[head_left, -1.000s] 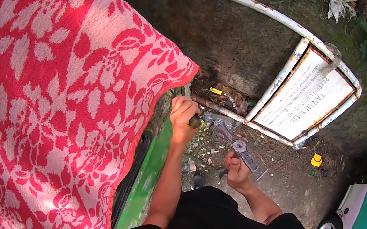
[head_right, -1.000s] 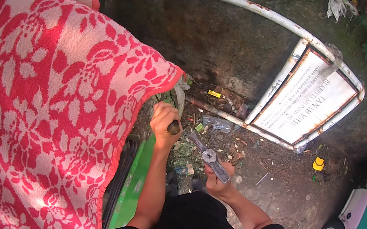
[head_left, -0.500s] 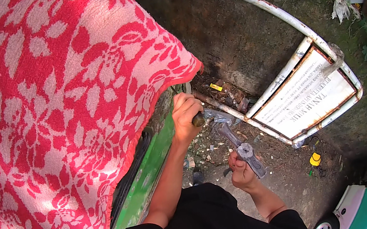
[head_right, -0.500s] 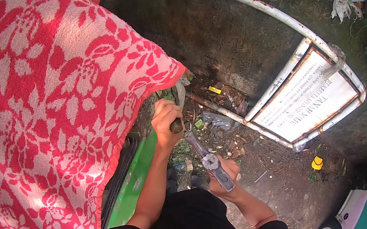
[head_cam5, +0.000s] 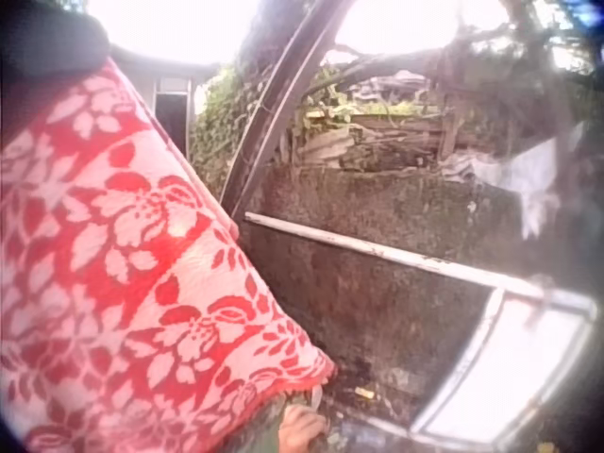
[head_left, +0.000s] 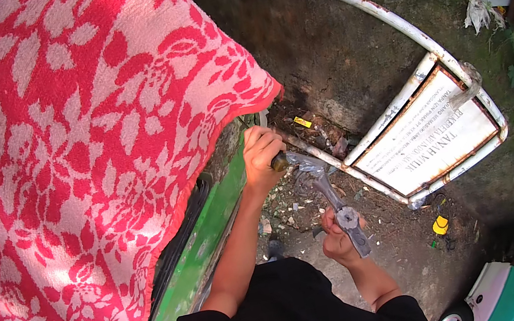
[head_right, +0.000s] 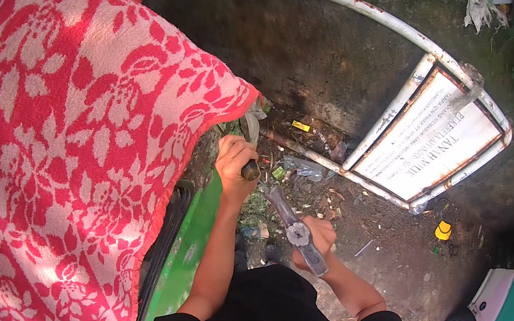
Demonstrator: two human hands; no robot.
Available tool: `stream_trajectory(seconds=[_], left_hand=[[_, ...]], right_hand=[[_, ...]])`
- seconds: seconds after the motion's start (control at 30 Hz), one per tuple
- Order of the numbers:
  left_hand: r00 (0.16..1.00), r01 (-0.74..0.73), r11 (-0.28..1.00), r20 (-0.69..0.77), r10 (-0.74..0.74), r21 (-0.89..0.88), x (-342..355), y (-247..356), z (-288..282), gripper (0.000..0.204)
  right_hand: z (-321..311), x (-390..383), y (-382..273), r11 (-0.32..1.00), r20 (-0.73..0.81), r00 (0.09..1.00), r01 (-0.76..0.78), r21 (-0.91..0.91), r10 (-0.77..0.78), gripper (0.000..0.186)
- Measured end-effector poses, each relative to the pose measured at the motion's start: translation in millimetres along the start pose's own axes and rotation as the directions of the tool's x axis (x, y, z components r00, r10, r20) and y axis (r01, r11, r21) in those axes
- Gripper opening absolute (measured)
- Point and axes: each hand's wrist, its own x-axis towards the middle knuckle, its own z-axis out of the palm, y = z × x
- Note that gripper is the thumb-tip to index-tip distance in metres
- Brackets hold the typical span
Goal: The person uses a hammer and a small tool to repeatedly strike and pry at a section of a green vehicle body panel. The person works on the same area for the duration of the clip, attempting to remove or adjust a part of the panel.
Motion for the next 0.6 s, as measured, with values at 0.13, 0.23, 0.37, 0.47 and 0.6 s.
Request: stream_trajectory(seconds=[0.13,0.23,0.37,0.47,0.6], left_hand=[[0.999,-0.001,0.999,-0.038,-0.001,-0.043,1,-2,1,0.023],[0.999,0.032,0.999,0.024,-0.031,-0.038,3,-1,-3,0.025],[0.981,0.18,0.976,-0.056,-0.188,-0.121,-23,-24,4,0.026],[0.995,0.1,0.991,0.02,-0.098,-0.091,-24,-16,1,0.025],[0.999,-0.014,0.999,-0.045,0.012,-0.039,-1,0,-1,0.027]], right_hand=[[9,10,-7,0.961,-0.074,0.975,0.218,0.172,-0.208,0.021],[28,17,23,0.945,0.159,0.986,0.103,-0.31,-0.055,0.019],[18,9,13,0.988,0.005,1.0,-0.013,-0.157,0.014,0.014],[2,1,5,0.997,-0.097,0.995,-0.025,-0.072,0.018,0.008],[3,-25,15,0.99,-0.108,0.986,-0.123,0.065,0.129,0.047]])
